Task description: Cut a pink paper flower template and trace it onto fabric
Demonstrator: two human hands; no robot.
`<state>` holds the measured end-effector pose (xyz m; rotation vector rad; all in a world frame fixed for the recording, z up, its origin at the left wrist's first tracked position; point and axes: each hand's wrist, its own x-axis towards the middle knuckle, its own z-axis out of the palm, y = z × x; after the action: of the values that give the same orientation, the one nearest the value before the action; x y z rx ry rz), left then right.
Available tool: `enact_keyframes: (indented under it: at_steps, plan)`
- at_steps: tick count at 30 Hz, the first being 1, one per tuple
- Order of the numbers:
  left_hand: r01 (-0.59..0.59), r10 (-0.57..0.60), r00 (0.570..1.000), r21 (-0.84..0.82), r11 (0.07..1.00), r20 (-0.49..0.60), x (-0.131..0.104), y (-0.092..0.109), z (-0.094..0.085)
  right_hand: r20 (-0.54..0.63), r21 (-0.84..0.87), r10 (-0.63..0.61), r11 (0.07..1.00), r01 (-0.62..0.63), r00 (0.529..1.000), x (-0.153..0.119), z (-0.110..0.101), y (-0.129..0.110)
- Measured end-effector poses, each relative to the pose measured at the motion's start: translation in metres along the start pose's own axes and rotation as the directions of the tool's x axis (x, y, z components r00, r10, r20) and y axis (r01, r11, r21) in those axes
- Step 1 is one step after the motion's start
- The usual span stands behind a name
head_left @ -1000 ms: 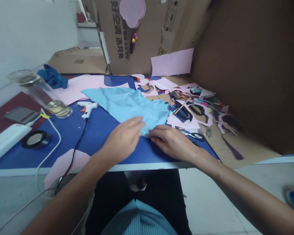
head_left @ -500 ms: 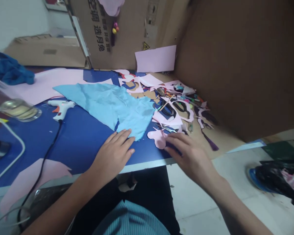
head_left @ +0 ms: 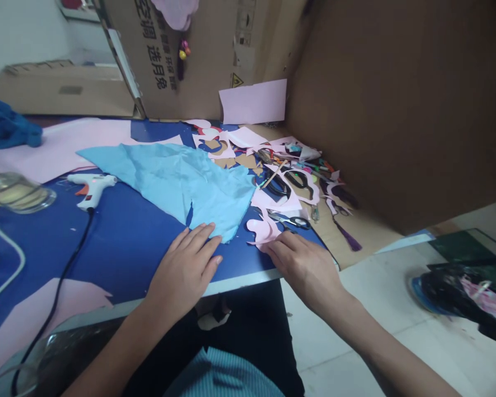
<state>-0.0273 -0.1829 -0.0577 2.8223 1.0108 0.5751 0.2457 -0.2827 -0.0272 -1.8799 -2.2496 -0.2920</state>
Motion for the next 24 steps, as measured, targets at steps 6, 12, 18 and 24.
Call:
enact_keyframes:
  at_steps: [6, 12, 18, 24]
  plan:
    - [-0.003, 0.003, 1.000, 0.006, 1.000, -0.005, -0.001, 0.000, 0.000, -0.017, 0.082, 0.026, 0.996, -0.024, 1.000, -0.003, -0.001, -0.004]
    - [0.002, -0.002, 1.000, -0.014, 1.000, -0.016, -0.001, -0.001, 0.000, 0.041, 0.005, 0.049, 0.999, -0.049, 0.998, 0.000, -0.001, -0.011]
    - [0.005, -0.006, 0.999, -0.025, 1.000, -0.043, -0.003, -0.001, 0.001, 0.026, -0.058, 0.047, 0.997, -0.046, 0.999, -0.005, 0.002, -0.014]
    - [0.004, -0.007, 0.998, -0.047, 0.999, -0.059, -0.004, -0.001, 0.002, 0.108, -0.070, -0.011, 0.997, 0.018, 0.994, 0.002, -0.011, -0.014]
